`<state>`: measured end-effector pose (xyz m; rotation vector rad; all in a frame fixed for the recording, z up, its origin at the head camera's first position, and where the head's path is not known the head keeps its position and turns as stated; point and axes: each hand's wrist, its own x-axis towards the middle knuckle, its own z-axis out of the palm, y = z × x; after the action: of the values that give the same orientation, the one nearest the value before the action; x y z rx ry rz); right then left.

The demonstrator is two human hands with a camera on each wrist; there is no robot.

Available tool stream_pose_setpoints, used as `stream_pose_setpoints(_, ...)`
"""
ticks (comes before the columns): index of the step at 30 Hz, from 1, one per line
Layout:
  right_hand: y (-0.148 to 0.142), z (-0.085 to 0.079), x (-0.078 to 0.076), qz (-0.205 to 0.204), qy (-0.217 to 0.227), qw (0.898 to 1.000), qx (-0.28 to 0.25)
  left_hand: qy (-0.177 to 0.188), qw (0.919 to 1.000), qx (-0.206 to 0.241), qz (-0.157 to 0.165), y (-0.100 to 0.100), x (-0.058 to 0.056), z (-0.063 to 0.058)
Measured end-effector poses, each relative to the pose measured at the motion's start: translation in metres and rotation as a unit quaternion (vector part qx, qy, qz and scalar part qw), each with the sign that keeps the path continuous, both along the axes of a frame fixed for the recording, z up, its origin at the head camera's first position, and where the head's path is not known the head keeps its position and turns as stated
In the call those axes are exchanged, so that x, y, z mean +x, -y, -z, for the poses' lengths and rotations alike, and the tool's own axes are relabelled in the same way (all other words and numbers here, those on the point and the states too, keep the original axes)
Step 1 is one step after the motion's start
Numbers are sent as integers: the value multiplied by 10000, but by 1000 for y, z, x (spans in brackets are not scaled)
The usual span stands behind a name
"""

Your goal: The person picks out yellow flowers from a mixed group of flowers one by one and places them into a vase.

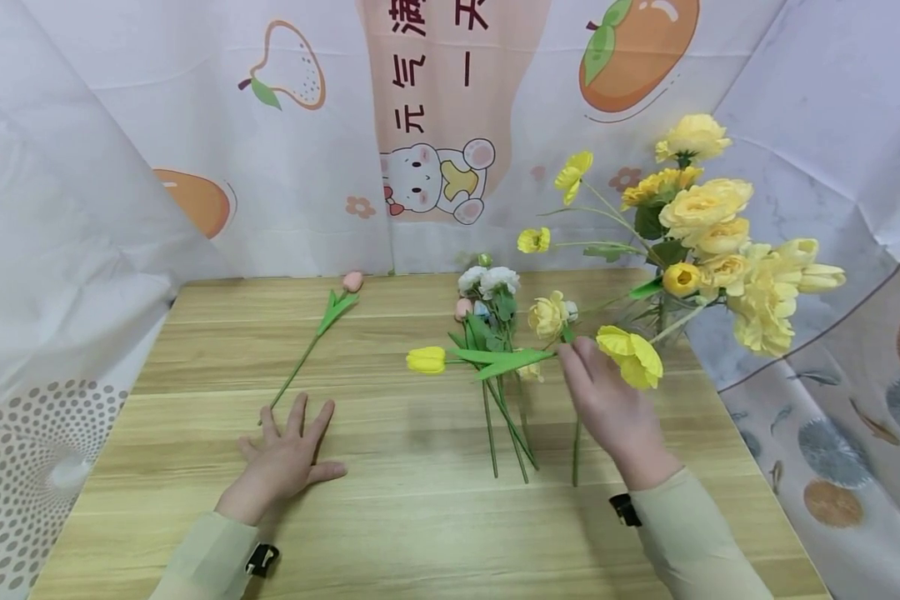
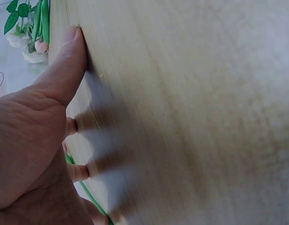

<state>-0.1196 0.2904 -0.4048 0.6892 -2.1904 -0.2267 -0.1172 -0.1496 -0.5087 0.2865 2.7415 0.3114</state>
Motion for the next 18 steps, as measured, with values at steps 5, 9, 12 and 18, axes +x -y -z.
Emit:
stream_pose_setpoints(5,-14,-13,-8,246,1456,9590,-2418,22,10000,0,16,0,0,-1)
stream_pose_setpoints(9,-25,-20,-10,1185,2719,8770,-3780,16,10000,32,16,-1,1,-2)
stream_pose_setpoints(12,-35,-18,-17,1142,2349,9225,-2843,4,10000,33,21,-1,1,-3)
stream_pose_setpoints(18,-57,-1,-29,638,325,9842,-1620,32,10000,-19,-9,-1,1,-3)
